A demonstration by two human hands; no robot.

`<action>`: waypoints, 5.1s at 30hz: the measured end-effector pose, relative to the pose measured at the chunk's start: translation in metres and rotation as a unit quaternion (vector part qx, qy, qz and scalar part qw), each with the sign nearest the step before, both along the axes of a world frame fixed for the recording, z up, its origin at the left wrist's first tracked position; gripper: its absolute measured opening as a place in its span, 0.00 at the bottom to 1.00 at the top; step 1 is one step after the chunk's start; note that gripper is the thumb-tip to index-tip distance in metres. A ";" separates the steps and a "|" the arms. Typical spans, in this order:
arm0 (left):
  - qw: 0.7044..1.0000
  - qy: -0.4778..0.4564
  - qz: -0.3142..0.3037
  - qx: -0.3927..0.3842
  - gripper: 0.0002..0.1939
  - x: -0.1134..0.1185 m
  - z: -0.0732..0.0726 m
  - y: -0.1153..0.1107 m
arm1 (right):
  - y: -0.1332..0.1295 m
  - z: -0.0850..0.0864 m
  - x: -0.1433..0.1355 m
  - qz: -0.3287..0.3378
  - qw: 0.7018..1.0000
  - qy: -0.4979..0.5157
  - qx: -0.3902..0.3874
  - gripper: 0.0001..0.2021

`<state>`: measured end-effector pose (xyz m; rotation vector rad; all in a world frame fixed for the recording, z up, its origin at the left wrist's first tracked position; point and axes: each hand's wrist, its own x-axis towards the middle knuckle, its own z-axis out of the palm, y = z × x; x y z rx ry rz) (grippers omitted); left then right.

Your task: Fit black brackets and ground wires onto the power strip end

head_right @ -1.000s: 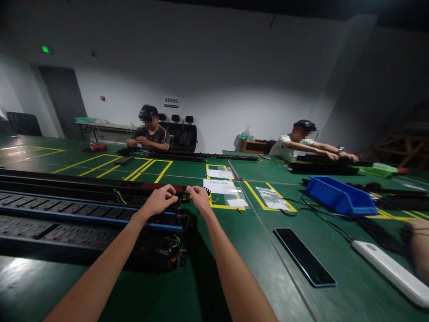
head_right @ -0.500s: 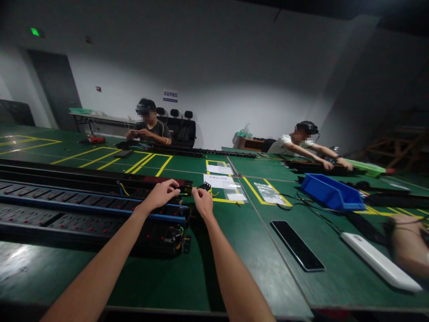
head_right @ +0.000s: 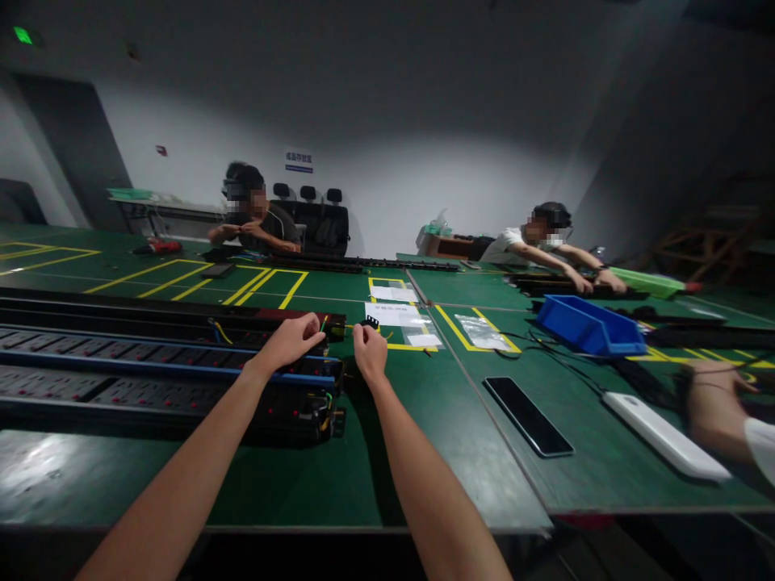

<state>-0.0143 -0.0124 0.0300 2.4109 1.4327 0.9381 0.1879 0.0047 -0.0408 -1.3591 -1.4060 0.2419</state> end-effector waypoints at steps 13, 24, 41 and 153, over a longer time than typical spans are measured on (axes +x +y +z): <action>0.999 0.012 0.014 0.049 0.05 -0.001 -0.001 0.001 | 0.003 -0.007 0.005 -0.054 0.998 0.022 -0.031 0.25; 0.998 -0.053 -0.030 0.018 0.09 -0.002 -0.010 0.011 | -0.002 -0.003 0.001 -0.053 0.998 -0.033 -0.016 0.23; 0.966 -0.241 -0.091 -0.036 0.16 0.006 -0.023 0.029 | -0.022 0.024 -0.022 0.049 0.966 -0.234 0.099 0.12; 0.984 0.138 0.112 -0.021 0.15 0.001 -0.027 0.025 | 0.016 -0.017 -0.007 0.118 0.947 0.268 -0.130 0.10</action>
